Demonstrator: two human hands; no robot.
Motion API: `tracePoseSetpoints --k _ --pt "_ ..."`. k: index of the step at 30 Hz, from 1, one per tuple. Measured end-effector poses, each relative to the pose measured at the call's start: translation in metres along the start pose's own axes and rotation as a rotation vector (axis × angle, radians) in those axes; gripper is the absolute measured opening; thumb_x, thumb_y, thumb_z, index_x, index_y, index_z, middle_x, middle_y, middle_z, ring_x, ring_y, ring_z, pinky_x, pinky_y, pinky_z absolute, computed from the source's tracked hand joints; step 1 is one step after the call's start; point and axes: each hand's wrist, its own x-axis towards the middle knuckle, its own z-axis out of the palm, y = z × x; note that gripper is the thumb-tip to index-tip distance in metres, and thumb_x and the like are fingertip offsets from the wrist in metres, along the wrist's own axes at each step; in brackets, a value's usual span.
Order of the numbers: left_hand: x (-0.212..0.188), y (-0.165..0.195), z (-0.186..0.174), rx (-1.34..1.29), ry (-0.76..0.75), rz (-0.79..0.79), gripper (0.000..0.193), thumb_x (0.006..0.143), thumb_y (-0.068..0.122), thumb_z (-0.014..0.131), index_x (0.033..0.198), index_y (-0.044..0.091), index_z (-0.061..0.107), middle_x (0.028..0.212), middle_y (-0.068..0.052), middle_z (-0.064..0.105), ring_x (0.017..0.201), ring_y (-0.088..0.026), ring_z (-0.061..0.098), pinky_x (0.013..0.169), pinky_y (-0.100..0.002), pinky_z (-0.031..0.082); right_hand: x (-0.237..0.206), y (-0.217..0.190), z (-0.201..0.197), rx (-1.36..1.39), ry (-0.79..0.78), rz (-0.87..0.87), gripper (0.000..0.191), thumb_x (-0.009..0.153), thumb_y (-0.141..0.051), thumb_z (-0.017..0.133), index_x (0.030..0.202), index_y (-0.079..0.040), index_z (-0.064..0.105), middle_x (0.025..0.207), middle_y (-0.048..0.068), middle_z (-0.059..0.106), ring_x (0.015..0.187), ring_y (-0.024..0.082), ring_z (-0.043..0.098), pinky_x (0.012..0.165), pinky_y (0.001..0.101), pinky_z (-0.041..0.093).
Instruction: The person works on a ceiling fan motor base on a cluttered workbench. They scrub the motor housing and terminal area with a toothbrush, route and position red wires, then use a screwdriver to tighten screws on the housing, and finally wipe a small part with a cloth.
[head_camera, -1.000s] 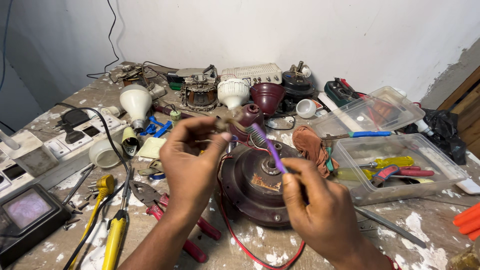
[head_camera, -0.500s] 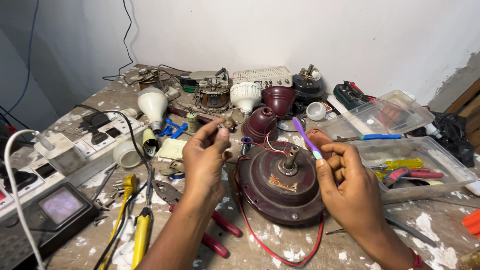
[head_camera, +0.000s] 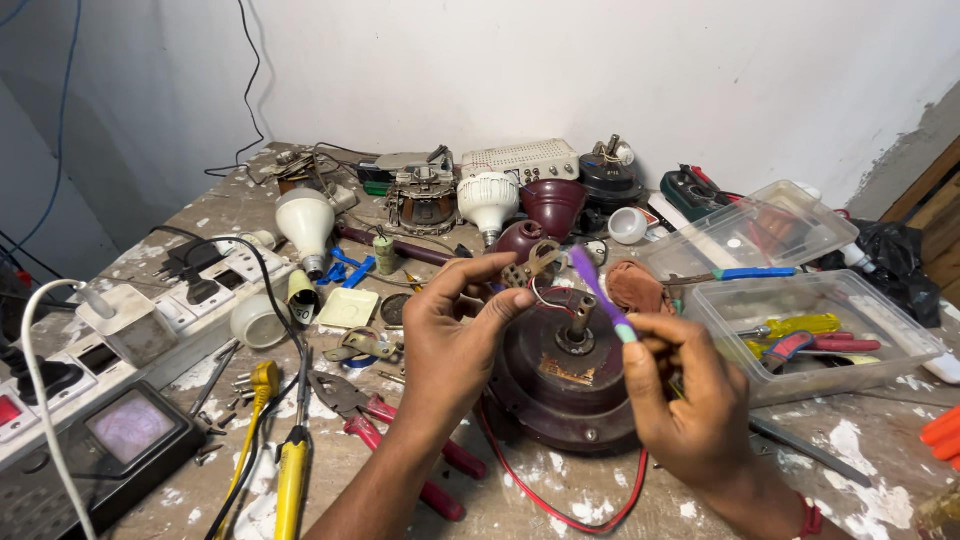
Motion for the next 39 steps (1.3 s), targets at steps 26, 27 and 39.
tracePoseSetpoints --k 26,27,39 --pt "-0.02 0.01 0.015 0.299 -0.185 0.46 0.036 0.074 0.03 0.092 0.083 0.003 0.071 0.077 -0.005 0.066 0.07 -0.018 0.064 0.062 -0.031 0.049 -0.013 0.013 0.007 0.313 -0.2 0.122 0.033 0.089 -0.011 0.078 0.118 -0.001 0.065 0.09 0.0 0.074 0.079 0.001 0.065 0.067 0.0188 0.054" --pt "-0.019 0.011 0.015 0.276 -0.194 0.472 0.035 0.076 0.03 0.091 0.086 0.003 0.072 0.08 -0.005 0.067 0.073 -0.018 0.065 0.064 -0.031 0.05 -0.013 0.012 0.007 0.35 -0.206 0.128 0.031 0.092 -0.011 0.076 0.119 -0.001 0.065 0.092 0.0 0.074 0.081 0.001 0.065 0.069 0.0187 0.054" --pt "-0.019 0.012 0.016 0.151 -0.239 0.286 0.009 0.088 0.009 0.08 0.091 0.002 0.074 0.082 -0.005 0.069 0.067 -0.013 0.062 0.062 -0.027 0.049 -0.015 0.022 0.002 0.839 -0.254 0.686 0.026 0.097 -0.013 0.065 0.119 0.001 0.064 0.065 -0.007 0.048 0.049 0.001 0.035 0.041 0.0217 0.025"
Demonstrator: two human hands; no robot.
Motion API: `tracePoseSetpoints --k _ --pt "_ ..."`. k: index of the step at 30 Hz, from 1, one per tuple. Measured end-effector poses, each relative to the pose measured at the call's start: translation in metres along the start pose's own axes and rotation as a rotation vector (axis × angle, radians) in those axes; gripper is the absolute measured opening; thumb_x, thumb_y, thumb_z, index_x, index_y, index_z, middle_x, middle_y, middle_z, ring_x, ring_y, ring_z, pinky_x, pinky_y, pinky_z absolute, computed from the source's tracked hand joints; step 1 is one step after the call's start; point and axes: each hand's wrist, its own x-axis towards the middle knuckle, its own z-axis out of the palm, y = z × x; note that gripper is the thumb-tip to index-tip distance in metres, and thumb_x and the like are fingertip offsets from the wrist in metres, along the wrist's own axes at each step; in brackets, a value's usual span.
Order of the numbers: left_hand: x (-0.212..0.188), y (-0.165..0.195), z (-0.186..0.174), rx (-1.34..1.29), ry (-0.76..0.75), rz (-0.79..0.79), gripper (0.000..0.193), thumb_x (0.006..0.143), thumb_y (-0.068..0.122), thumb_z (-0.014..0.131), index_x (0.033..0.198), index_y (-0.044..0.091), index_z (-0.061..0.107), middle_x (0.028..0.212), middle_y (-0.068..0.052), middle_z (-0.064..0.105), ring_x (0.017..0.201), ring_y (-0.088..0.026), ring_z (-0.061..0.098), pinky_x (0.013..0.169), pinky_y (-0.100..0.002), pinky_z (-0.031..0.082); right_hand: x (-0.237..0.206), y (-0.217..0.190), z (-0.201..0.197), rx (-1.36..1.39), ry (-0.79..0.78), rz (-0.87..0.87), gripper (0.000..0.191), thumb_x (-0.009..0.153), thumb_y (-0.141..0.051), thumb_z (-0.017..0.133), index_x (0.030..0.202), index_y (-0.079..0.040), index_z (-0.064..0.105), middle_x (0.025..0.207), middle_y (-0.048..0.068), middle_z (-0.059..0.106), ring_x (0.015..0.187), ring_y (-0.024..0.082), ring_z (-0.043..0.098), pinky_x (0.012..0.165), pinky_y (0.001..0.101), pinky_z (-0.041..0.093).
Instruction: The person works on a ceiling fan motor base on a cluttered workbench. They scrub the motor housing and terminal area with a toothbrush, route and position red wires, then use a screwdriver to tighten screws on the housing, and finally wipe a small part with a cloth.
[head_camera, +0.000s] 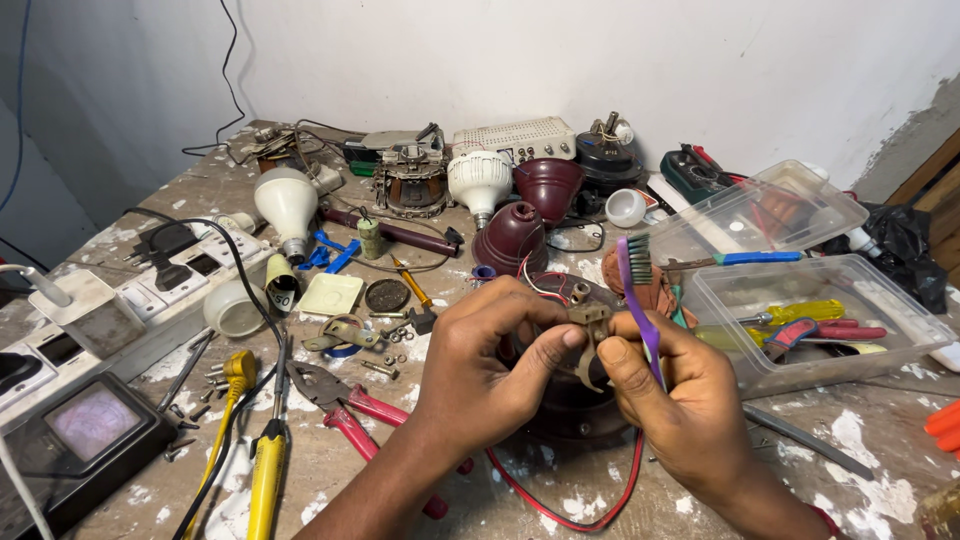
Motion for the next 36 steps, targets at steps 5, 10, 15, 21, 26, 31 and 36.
tracePoseSetpoints --k 5,10,15,21,26,31,36 --pt "0.0 -0.002 0.0 -0.036 -0.003 -0.023 0.01 0.088 0.009 0.079 0.092 0.001 0.074 0.085 -0.005 0.07 0.067 -0.011 0.061 0.062 -0.027 0.049 -0.002 0.002 -0.003 -0.067 0.015 -0.015 0.024 0.097 -0.014 0.066 0.115 0.002 0.065 0.065 -0.006 0.05 0.051 0.001 0.038 0.043 0.022 0.028" --pt "-0.001 -0.001 -0.001 -0.056 -0.019 -0.015 0.011 0.088 0.009 0.079 0.095 0.001 0.074 0.086 -0.005 0.07 0.07 -0.011 0.061 0.064 -0.026 0.049 -0.003 -0.003 -0.002 -0.26 0.077 -0.047 0.028 0.092 -0.016 0.071 0.115 0.0 0.068 0.075 -0.003 0.067 0.059 0.0 0.046 0.048 0.0192 0.034" --pt "-0.003 -0.001 0.0 -0.072 -0.034 -0.06 0.013 0.088 0.01 0.078 0.097 0.002 0.075 0.086 -0.005 0.07 0.067 -0.01 0.06 0.061 -0.026 0.047 -0.004 -0.006 0.001 -0.372 0.05 -0.2 0.026 0.093 -0.017 0.072 0.114 -0.001 0.068 0.085 -0.004 0.073 0.075 -0.001 0.06 0.064 0.017 0.048" --pt "-0.003 -0.003 -0.001 -0.075 -0.05 -0.045 0.014 0.089 0.011 0.078 0.098 0.001 0.075 0.087 -0.004 0.07 0.067 -0.009 0.059 0.06 -0.025 0.046 -0.008 -0.011 0.005 -0.472 0.079 -0.24 0.019 0.093 -0.016 0.074 0.107 -0.005 0.069 0.076 -0.008 0.061 0.067 -0.003 0.046 0.056 0.0167 0.037" --pt "-0.004 -0.003 -0.001 -0.088 -0.056 -0.061 0.014 0.089 0.012 0.078 0.098 0.001 0.074 0.087 -0.004 0.069 0.067 -0.01 0.059 0.06 -0.025 0.046 -0.008 -0.015 0.006 -0.519 0.063 -0.278 0.016 0.093 -0.016 0.073 0.104 -0.005 0.069 0.071 -0.01 0.057 0.064 -0.003 0.044 0.054 0.0172 0.035" --pt "-0.005 -0.003 -0.001 -0.068 -0.059 -0.053 0.014 0.089 0.011 0.078 0.098 0.001 0.074 0.088 -0.004 0.07 0.066 -0.009 0.06 0.059 -0.025 0.046 -0.007 -0.016 0.006 -0.56 0.044 -0.336 0.013 0.093 -0.015 0.074 0.101 -0.005 0.07 0.07 -0.011 0.055 0.063 -0.003 0.043 0.051 0.0178 0.034" --pt "-0.004 -0.001 -0.001 -0.077 -0.066 -0.065 0.015 0.088 0.011 0.077 0.099 0.001 0.074 0.088 -0.004 0.07 0.065 -0.009 0.06 0.058 -0.024 0.046 -0.006 -0.019 0.006 -0.601 0.042 -0.384 0.014 0.091 -0.013 0.076 0.099 -0.004 0.07 0.071 -0.007 0.061 0.063 -0.002 0.049 0.052 0.0188 0.04"
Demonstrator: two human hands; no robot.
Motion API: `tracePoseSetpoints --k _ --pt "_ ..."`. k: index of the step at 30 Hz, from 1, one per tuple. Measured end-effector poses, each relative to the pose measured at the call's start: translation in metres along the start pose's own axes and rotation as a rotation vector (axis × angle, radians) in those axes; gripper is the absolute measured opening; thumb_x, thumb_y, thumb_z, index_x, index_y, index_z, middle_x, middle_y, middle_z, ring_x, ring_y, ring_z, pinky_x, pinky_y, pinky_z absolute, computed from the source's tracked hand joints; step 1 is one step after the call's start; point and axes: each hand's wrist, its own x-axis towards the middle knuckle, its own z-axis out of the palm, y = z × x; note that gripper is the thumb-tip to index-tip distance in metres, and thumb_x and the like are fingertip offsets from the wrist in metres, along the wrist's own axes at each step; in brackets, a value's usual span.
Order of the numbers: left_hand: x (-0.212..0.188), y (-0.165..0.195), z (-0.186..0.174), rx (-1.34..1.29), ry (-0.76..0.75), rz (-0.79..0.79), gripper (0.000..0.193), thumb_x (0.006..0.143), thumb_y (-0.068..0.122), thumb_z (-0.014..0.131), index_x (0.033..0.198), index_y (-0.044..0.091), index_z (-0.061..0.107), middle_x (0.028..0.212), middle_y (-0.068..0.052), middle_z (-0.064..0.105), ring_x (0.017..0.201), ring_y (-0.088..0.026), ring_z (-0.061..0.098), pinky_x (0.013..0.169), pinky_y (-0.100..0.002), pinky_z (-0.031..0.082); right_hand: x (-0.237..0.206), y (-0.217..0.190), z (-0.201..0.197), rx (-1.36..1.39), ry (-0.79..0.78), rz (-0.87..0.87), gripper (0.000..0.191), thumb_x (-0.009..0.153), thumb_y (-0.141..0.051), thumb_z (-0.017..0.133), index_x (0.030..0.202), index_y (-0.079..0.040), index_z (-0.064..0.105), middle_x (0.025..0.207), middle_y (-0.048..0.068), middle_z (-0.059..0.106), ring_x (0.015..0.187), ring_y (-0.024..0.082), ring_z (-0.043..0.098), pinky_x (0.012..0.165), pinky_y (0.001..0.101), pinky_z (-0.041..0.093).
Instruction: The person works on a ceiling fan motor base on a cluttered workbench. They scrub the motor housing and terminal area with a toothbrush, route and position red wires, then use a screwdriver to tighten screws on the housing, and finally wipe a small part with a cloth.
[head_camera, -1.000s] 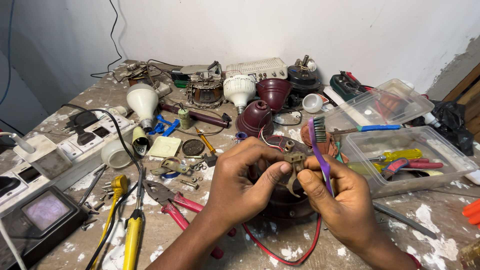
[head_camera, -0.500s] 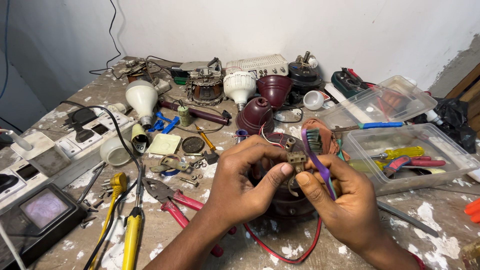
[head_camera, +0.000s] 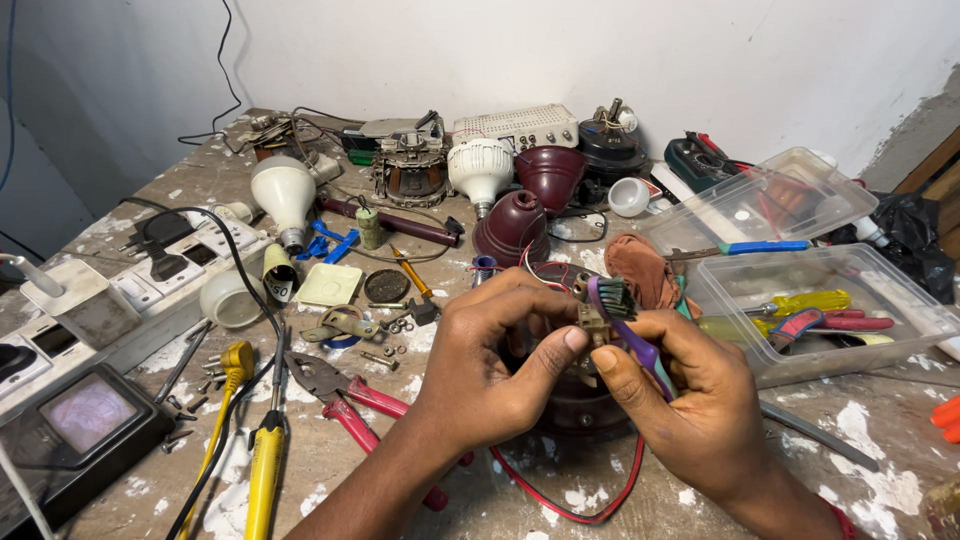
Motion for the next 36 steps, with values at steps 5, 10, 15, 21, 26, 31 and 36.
tracePoseSetpoints --k 5,10,15,21,26,31,36 --pt "-0.002 0.001 0.0 0.013 -0.001 0.005 0.017 0.087 0.011 0.078 0.1 0.001 0.074 0.089 -0.005 0.069 0.064 -0.009 0.058 0.058 -0.025 0.045 0.003 -0.005 0.002 -0.117 0.037 -0.153 0.02 0.089 -0.012 0.077 0.104 -0.002 0.068 0.078 -0.002 0.07 0.068 0.001 0.062 0.057 0.022 0.051" --pt "0.001 0.003 -0.001 -0.005 0.008 0.061 0.019 0.088 0.01 0.076 0.103 -0.001 0.073 0.092 -0.007 0.069 0.077 -0.01 0.063 0.068 -0.027 0.05 0.006 -0.012 -0.001 -0.374 0.055 -0.355 0.031 0.081 -0.006 0.081 0.107 -0.001 0.066 0.081 0.005 0.067 0.063 0.006 0.06 0.056 0.0269 0.048" --pt "0.003 0.0 0.002 -0.076 0.063 0.022 0.017 0.089 0.008 0.076 0.102 -0.002 0.073 0.093 -0.005 0.068 0.079 -0.007 0.061 0.068 -0.025 0.049 0.006 -0.01 -0.002 -0.318 0.082 -0.233 0.043 0.08 -0.003 0.081 0.121 -0.001 0.067 0.073 0.001 0.058 0.061 0.006 0.054 0.055 0.0247 0.046" --pt "0.001 -0.007 0.003 -0.037 0.149 -0.057 0.018 0.087 0.013 0.085 0.096 0.001 0.076 0.087 -0.001 0.066 0.068 -0.003 0.056 0.057 -0.021 0.044 0.005 -0.007 0.002 -0.028 0.139 -0.121 0.049 0.089 -0.003 0.074 0.134 0.002 0.054 0.072 -0.001 0.058 0.061 0.003 0.053 0.053 0.0223 0.042" --pt "0.001 -0.007 0.002 -0.025 0.164 -0.016 0.014 0.088 0.012 0.084 0.095 0.002 0.077 0.086 -0.001 0.067 0.07 -0.003 0.059 0.057 -0.021 0.046 0.011 -0.014 -0.006 -0.406 0.006 -0.516 0.037 0.089 -0.007 0.073 0.125 0.0 0.065 0.081 0.008 0.067 0.056 0.012 0.059 0.053 0.0321 0.048" --pt "0.003 -0.005 0.002 0.011 0.183 -0.004 0.017 0.086 0.011 0.084 0.098 0.001 0.076 0.088 -0.001 0.067 0.069 -0.004 0.056 0.058 -0.021 0.045 0.013 -0.02 -0.007 -0.458 0.017 -0.495 0.038 0.09 -0.008 0.074 0.127 0.0 0.067 0.078 0.008 0.066 0.057 0.015 0.061 0.054 0.0343 0.048" --pt "0.005 -0.003 0.001 0.023 0.126 -0.06 0.023 0.088 0.009 0.081 0.11 0.003 0.076 0.087 -0.001 0.066 0.068 -0.005 0.052 0.059 -0.022 0.045 0.01 -0.012 -0.002 -0.152 0.111 -0.107 0.033 0.093 -0.017 0.074 0.121 -0.001 0.067 0.077 0.003 0.064 0.064 0.006 0.055 0.056 0.026 0.045"
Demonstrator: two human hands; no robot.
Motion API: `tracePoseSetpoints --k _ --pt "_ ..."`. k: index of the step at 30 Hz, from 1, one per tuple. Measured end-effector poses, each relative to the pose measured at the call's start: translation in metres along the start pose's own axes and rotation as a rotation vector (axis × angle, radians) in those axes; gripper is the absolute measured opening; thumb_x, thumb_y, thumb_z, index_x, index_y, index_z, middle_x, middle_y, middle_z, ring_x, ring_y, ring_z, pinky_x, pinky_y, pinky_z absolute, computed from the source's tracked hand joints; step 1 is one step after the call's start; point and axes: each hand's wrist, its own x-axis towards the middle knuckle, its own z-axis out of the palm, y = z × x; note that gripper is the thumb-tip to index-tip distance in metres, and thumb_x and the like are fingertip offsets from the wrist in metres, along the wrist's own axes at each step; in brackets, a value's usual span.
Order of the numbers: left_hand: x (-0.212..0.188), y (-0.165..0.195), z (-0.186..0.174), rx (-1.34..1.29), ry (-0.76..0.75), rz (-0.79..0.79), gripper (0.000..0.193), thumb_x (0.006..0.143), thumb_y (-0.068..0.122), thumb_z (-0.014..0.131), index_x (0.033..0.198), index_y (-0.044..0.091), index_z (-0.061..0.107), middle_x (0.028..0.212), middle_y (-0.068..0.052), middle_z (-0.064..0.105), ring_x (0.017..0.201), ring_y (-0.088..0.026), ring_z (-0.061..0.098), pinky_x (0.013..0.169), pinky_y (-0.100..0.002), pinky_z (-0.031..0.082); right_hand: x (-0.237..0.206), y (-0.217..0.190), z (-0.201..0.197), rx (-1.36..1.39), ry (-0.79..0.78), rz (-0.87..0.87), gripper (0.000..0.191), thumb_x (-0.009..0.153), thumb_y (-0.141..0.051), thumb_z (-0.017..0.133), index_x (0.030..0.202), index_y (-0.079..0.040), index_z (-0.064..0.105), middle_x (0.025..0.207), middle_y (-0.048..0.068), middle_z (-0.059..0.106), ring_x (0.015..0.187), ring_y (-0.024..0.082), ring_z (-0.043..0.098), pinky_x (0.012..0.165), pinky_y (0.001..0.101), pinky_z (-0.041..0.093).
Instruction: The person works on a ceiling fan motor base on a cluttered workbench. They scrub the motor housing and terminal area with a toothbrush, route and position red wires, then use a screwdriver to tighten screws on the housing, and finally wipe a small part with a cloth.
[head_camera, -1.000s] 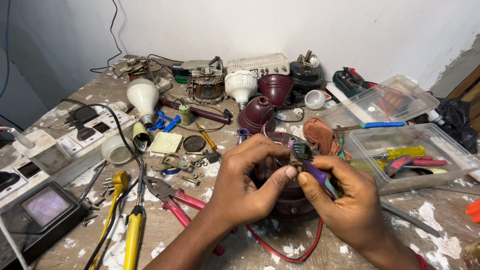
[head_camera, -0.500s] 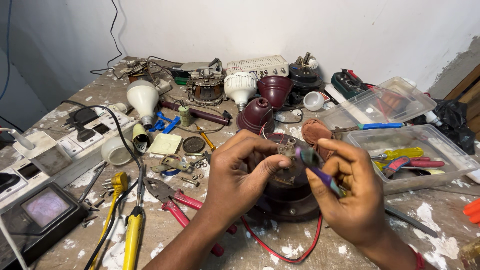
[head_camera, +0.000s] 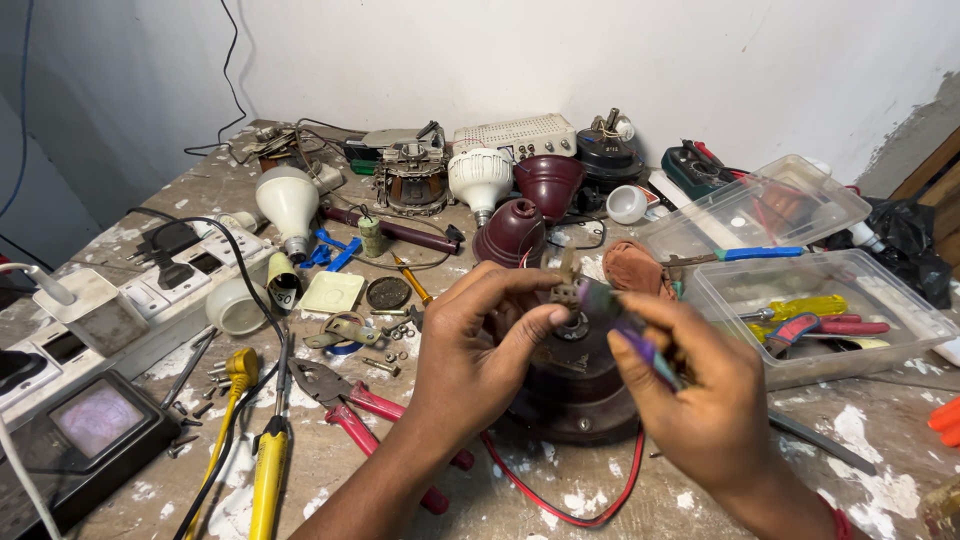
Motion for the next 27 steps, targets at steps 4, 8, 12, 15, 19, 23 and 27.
tracePoseSetpoints --k 4,8,12,15,19,23,27 --pt "0.001 -0.003 0.001 -0.044 -0.019 -0.109 0.022 0.092 0.009 0.076 0.114 0.004 0.073 0.089 -0.002 0.07 0.072 -0.005 0.057 0.063 -0.022 0.048 0.004 0.015 -0.004 0.362 -0.135 0.119 0.039 0.101 -0.029 0.065 0.127 -0.001 0.059 0.099 0.0 0.072 0.089 0.005 0.065 0.076 0.0254 0.052" --pt "0.002 -0.01 0.001 -0.196 -0.039 -0.116 0.022 0.099 0.009 0.068 0.12 0.004 0.067 0.105 -0.001 0.074 0.092 -0.006 0.07 0.081 -0.022 0.057 0.002 0.024 -0.011 -0.099 -0.101 0.204 0.034 0.101 -0.036 0.055 0.115 -0.008 0.067 0.059 0.005 0.054 0.054 0.013 0.052 0.053 0.0356 0.044" --pt "0.004 -0.015 0.001 -0.248 0.013 -0.126 0.022 0.099 0.008 0.07 0.121 0.003 0.066 0.106 -0.003 0.072 0.098 -0.009 0.067 0.084 -0.023 0.055 0.006 0.023 -0.014 -0.231 -0.069 0.043 0.031 0.103 -0.035 0.056 0.108 -0.005 0.062 0.064 0.007 0.06 0.055 0.021 0.062 0.053 0.0384 0.047" --pt "0.005 -0.016 0.0 -0.287 0.02 -0.198 0.023 0.096 0.01 0.071 0.119 0.004 0.066 0.106 -0.002 0.072 0.097 -0.008 0.066 0.077 -0.023 0.054 0.009 0.017 -0.015 -0.283 -0.097 -0.108 0.025 0.101 -0.03 0.06 0.104 -0.005 0.065 0.077 0.01 0.063 0.061 0.03 0.065 0.054 0.0412 0.048" --pt "0.004 -0.015 0.001 -0.318 0.016 -0.321 0.023 0.094 0.013 0.071 0.116 0.006 0.068 0.102 0.0 0.072 0.088 -0.005 0.067 0.064 -0.022 0.053 0.014 0.008 -0.009 -0.343 -0.083 -0.23 0.022 0.094 -0.025 0.067 0.103 -0.005 0.07 0.084 0.01 0.062 0.07 0.035 0.066 0.056 0.0438 0.047" --pt "0.003 -0.015 0.003 -0.354 0.012 -0.266 0.023 0.097 0.016 0.071 0.117 0.006 0.069 0.101 0.0 0.074 0.088 -0.005 0.069 0.064 -0.021 0.052 0.012 0.002 -0.013 -0.319 -0.076 -0.172 0.02 0.093 -0.025 0.07 0.099 -0.006 0.073 0.078 0.01 0.06 0.061 0.029 0.063 0.054 0.0403 0.047" --pt "0.002 -0.015 -0.001 -0.35 0.009 -0.28 0.022 0.096 0.017 0.071 0.114 0.005 0.07 0.099 0.0 0.075 0.086 -0.006 0.068 0.063 -0.022 0.053 0.012 0.0 -0.013 -0.23 -0.039 -0.179 0.019 0.097 -0.023 0.068 0.099 -0.005 0.071 0.078 0.01 0.062 0.062 0.027 0.062 0.056 0.037 0.047"
